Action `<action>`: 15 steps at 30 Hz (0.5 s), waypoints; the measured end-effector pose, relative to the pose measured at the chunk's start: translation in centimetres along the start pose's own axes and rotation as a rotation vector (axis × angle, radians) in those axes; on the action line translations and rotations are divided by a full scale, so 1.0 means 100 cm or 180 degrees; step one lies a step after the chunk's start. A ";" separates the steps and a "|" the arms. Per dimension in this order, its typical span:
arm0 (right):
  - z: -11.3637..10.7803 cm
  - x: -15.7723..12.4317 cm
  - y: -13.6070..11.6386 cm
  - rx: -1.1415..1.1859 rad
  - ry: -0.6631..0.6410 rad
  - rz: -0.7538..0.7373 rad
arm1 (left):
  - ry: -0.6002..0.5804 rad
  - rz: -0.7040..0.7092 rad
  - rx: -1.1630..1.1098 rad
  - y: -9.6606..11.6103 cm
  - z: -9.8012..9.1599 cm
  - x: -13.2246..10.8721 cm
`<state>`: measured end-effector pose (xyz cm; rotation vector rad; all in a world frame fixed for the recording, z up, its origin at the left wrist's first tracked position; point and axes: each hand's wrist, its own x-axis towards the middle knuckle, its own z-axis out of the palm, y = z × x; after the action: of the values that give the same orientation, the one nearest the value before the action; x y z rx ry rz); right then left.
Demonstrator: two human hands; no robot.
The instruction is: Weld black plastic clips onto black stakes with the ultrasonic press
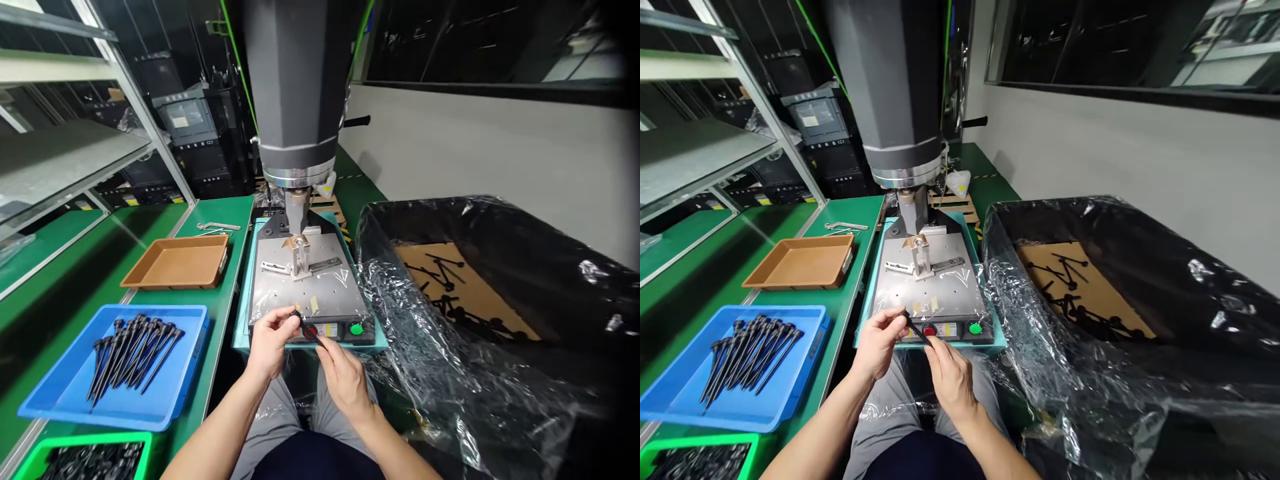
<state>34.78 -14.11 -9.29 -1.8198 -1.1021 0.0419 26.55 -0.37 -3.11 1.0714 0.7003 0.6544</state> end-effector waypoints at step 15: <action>-0.010 -0.033 0.052 0.1147 -0.0360 0.1284 | 0.0258 0.2088 0.1296 0.057 0.028 0.124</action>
<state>36.74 -17.67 -13.97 -1.6940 -0.7292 0.5525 35.63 9.51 0.72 1.6861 0.5565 1.1507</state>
